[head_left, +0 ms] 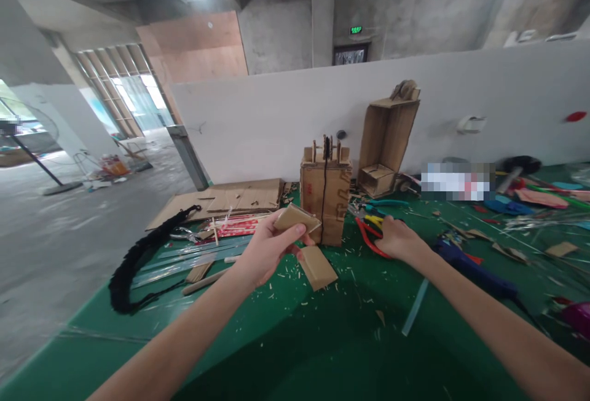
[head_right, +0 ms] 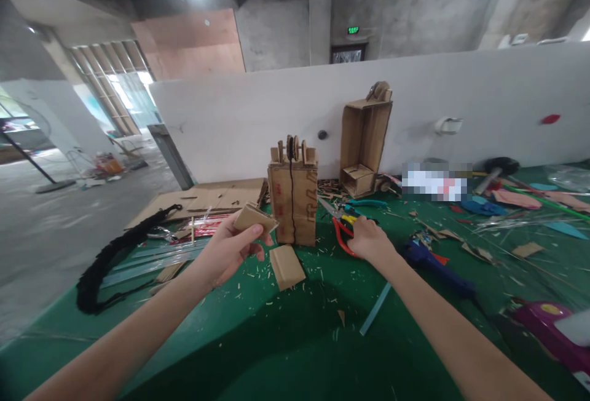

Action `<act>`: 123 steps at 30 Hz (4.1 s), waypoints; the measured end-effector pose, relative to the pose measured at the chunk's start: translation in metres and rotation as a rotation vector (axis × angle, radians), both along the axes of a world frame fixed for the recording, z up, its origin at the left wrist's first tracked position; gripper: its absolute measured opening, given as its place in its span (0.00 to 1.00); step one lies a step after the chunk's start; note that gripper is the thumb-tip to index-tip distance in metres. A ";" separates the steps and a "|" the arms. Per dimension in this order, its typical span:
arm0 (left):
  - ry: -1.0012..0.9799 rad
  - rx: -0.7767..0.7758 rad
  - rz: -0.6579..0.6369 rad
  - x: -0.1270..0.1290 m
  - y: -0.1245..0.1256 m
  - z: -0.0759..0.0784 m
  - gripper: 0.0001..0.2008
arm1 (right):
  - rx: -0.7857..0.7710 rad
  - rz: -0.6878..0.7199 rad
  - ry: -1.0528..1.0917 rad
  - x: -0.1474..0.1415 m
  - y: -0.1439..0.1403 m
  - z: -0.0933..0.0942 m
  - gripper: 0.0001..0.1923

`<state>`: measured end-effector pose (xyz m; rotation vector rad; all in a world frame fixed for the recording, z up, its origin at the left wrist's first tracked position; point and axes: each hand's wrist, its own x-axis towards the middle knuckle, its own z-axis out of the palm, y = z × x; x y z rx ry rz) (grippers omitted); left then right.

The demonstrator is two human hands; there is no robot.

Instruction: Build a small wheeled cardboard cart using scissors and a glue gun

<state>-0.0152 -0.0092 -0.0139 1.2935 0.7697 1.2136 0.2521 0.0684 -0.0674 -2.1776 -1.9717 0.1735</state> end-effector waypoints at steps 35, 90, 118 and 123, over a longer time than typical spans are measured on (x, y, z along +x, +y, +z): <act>-0.105 0.166 0.139 0.031 0.009 0.044 0.10 | 0.106 0.698 0.907 -0.070 -0.108 0.023 0.22; 0.214 0.151 0.037 0.021 0.009 0.054 0.08 | 0.327 0.615 0.654 -0.052 -0.096 0.013 0.20; 0.457 0.225 0.011 0.015 0.011 0.053 0.10 | 0.227 0.668 0.700 -0.049 -0.094 0.013 0.14; 0.543 0.222 0.025 0.013 0.008 0.058 0.12 | 0.189 0.643 0.631 -0.050 -0.091 0.012 0.15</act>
